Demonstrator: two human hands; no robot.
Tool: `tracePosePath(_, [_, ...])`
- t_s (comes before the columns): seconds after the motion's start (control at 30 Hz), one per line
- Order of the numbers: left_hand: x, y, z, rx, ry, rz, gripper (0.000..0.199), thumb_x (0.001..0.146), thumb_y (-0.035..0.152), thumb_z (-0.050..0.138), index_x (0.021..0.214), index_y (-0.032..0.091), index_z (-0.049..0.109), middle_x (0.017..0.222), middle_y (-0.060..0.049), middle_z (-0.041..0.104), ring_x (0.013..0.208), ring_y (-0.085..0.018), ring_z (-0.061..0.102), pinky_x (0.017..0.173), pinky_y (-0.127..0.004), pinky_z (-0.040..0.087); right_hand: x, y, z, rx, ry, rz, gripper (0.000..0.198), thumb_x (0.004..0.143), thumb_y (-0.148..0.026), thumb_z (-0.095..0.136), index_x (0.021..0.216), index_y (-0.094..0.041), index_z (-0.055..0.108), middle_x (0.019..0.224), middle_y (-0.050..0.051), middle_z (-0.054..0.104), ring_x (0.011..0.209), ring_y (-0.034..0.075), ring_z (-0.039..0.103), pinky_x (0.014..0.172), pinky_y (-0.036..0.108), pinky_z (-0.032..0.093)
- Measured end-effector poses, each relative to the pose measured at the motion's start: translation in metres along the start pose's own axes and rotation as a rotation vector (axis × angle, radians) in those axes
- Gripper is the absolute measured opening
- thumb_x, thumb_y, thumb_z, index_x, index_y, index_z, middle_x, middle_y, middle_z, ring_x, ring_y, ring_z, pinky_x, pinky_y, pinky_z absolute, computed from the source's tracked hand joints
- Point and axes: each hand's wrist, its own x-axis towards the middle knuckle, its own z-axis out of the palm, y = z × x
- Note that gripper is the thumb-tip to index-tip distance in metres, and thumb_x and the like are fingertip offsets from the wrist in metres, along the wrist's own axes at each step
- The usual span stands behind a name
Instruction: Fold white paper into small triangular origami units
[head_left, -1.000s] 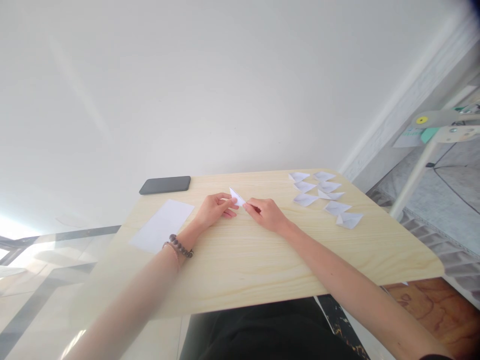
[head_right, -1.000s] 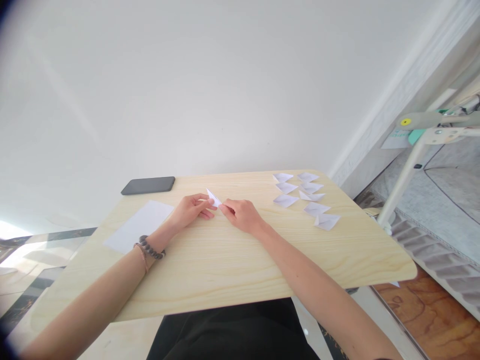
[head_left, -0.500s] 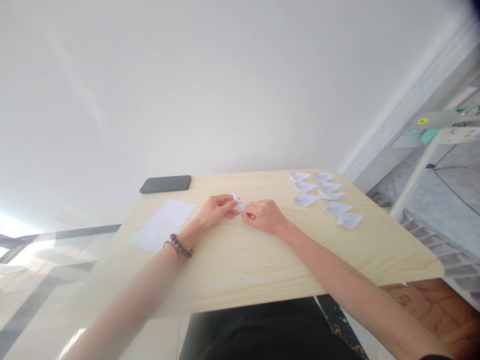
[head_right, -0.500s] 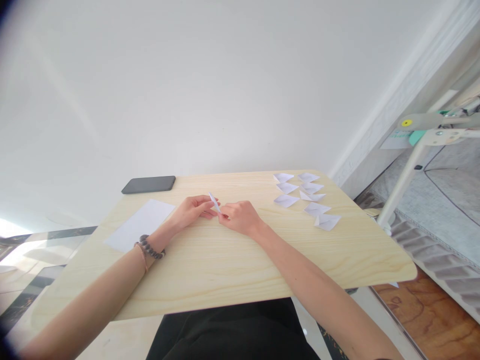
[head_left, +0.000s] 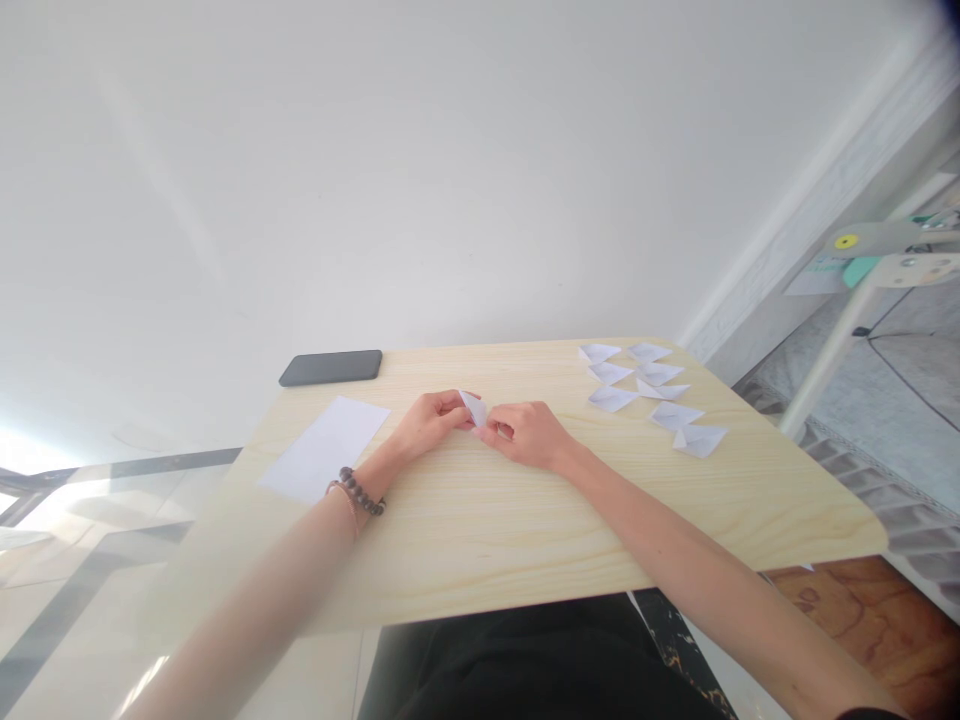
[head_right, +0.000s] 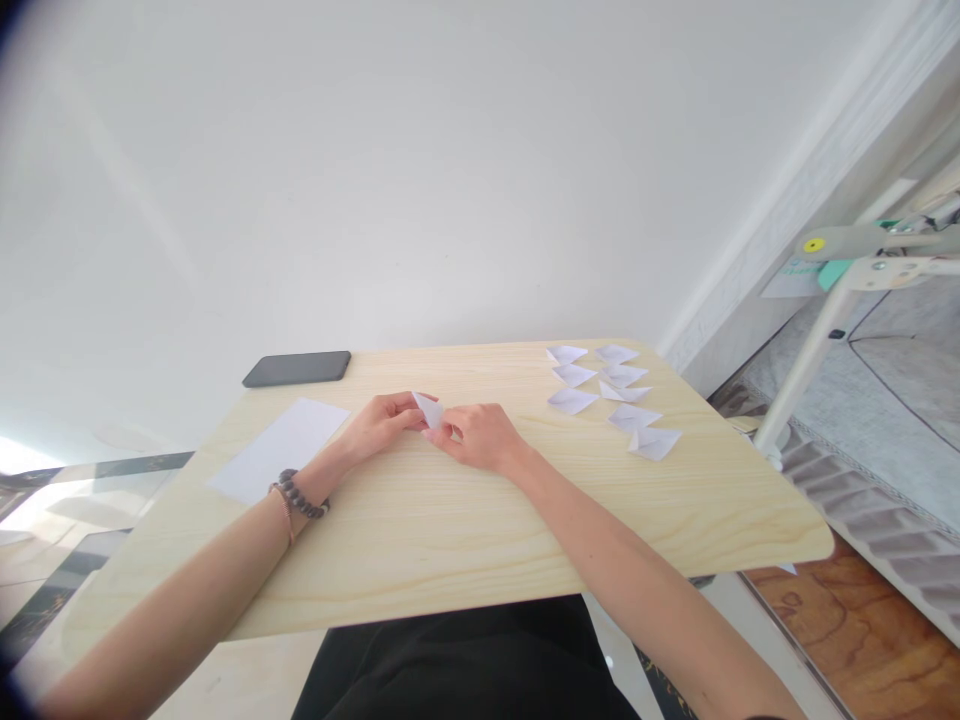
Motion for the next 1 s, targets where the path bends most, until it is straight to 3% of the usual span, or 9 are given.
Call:
tracePosePath(0.27, [-0.003, 0.001, 0.006, 0.159, 0.078, 0.028, 0.036, 0.076, 0.035, 0.049, 0.104, 0.017, 0.061, 0.095, -0.003, 0.066, 0.090, -0.020, 0.059, 0.082, -0.028, 0.043, 0.000, 0.002, 0.004, -0.009, 0.043, 0.060, 0.025, 0.080, -0.030, 0.045, 0.059, -0.018, 0.051, 0.055, -0.002, 0.055, 0.049, 0.007, 0.044, 0.051, 0.021, 0.025])
tracePosePath(0.37, [-0.003, 0.000, 0.008, 0.225, 0.109, 0.068, 0.036, 0.077, 0.036, 0.048, 0.104, 0.016, 0.060, 0.102, -0.004, 0.064, 0.091, -0.020, 0.059, 0.081, -0.027, 0.043, 0.001, 0.000, 0.005, -0.002, 0.090, 0.110, 0.015, 0.080, -0.030, 0.045, 0.076, -0.019, 0.054, 0.058, -0.003, 0.058, 0.051, 0.008, 0.048, 0.052, 0.021, 0.027])
tracePosePath(0.5, [-0.003, 0.001, 0.011, 0.342, 0.122, 0.097, 0.037, 0.077, 0.034, 0.046, 0.107, 0.017, 0.059, 0.091, -0.003, 0.067, 0.078, -0.018, 0.062, 0.074, -0.025, 0.045, 0.003, -0.002, 0.006, 0.046, 0.122, 0.154, 0.025, 0.080, -0.036, 0.046, 0.100, -0.021, 0.048, 0.066, -0.003, 0.062, 0.055, 0.010, 0.054, 0.052, 0.020, 0.029])
tracePosePath(0.63, [-0.005, 0.004, 0.016, 0.536, 0.206, 0.076, 0.035, 0.076, 0.036, 0.047, 0.105, 0.021, 0.059, 0.082, -0.002, 0.067, 0.069, -0.016, 0.061, 0.068, -0.024, 0.044, 0.003, -0.001, 0.009, -0.011, 0.103, 0.147, 0.014, 0.082, -0.031, 0.044, 0.083, -0.020, 0.052, 0.063, -0.002, 0.061, 0.055, 0.010, 0.055, 0.052, 0.020, 0.030])
tracePosePath(0.83, [-0.005, 0.004, 0.020, 0.751, 0.272, 0.012, 0.036, 0.077, 0.039, 0.045, 0.107, 0.021, 0.051, 0.095, -0.004, 0.064, 0.067, -0.017, 0.059, 0.061, -0.026, 0.040, 0.004, -0.002, 0.013, -0.067, 0.123, 0.151, 0.016, 0.082, -0.028, 0.043, 0.072, -0.019, 0.052, 0.059, 0.000, 0.060, 0.051, 0.010, 0.052, 0.051, 0.021, 0.028])
tracePosePath(1.0, [-0.001, -0.003, 0.022, 0.883, 0.287, -0.107, 0.029, 0.080, 0.037, 0.039, 0.093, 0.019, 0.057, 0.070, -0.005, 0.065, 0.064, -0.021, 0.058, 0.055, -0.026, 0.034, 0.005, -0.005, 0.016, -0.093, 0.137, 0.142, 0.016, 0.081, -0.026, 0.042, 0.070, -0.019, 0.051, 0.058, 0.000, 0.059, 0.050, 0.010, 0.051, 0.050, 0.021, 0.027])
